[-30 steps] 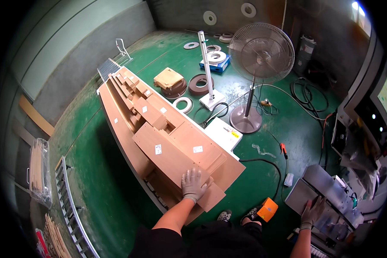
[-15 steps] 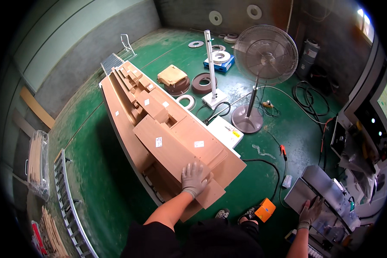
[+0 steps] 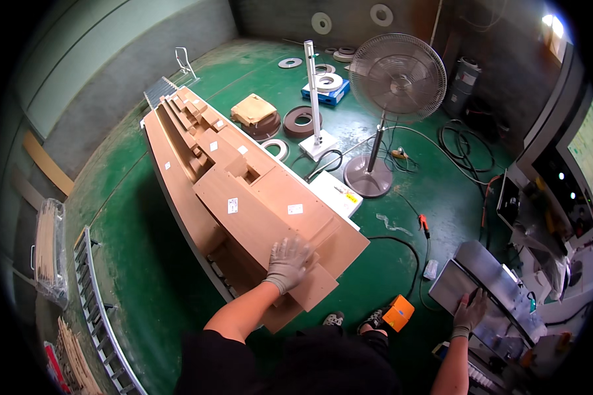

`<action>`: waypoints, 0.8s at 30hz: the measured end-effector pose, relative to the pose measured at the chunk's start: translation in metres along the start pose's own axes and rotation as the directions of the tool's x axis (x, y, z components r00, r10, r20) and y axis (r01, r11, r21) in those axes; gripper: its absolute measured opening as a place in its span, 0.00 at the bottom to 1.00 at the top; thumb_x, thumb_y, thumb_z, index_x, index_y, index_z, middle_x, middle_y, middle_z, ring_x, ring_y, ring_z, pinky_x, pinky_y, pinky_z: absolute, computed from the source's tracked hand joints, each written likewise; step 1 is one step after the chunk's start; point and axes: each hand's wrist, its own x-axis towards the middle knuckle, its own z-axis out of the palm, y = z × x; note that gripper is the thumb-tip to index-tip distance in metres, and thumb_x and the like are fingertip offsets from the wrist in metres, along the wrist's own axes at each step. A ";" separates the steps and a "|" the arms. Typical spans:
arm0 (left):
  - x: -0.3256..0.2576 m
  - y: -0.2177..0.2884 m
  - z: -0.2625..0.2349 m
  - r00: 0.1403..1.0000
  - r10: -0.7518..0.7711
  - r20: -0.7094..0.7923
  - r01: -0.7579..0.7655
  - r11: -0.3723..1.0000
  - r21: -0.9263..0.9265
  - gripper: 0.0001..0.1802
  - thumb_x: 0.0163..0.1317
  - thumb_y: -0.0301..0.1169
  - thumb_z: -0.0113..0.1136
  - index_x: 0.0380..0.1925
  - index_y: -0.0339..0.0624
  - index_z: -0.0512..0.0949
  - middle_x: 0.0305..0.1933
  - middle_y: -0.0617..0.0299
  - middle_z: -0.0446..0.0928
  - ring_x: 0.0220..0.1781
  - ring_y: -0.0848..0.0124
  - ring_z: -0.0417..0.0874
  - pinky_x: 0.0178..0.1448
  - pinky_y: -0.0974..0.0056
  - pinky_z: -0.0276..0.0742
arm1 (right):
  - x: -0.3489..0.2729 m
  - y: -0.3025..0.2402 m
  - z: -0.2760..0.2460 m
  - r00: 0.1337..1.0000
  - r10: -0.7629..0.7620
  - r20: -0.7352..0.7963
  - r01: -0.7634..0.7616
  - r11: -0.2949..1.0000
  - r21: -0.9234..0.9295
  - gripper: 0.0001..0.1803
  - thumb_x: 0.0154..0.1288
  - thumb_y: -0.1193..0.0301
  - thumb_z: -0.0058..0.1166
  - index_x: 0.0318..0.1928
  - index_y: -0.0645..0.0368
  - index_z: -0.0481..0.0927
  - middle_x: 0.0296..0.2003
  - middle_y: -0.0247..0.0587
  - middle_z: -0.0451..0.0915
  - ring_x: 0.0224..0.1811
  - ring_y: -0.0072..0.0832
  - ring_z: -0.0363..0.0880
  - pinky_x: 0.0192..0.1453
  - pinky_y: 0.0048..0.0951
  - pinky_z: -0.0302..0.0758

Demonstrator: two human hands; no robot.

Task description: The person picks up flat wooden panels from a stack and places them one by one onto a conveyor belt feeding a machine. The person repeatedly retrieves panels, positions them on the belt, and allows the machine to process them before moving to the next panel.

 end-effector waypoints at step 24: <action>-0.036 -0.020 0.051 0.655 -0.603 -0.456 0.430 0.793 -0.431 0.49 0.65 0.50 0.70 0.80 0.42 0.60 0.86 0.42 0.53 0.87 0.49 0.53 0.88 0.42 0.43 | -0.005 0.008 0.018 0.999 -0.024 -0.027 0.025 0.999 0.025 0.36 0.79 0.49 0.49 0.76 0.60 0.71 0.77 0.59 0.67 0.79 0.56 0.65 0.83 0.52 0.59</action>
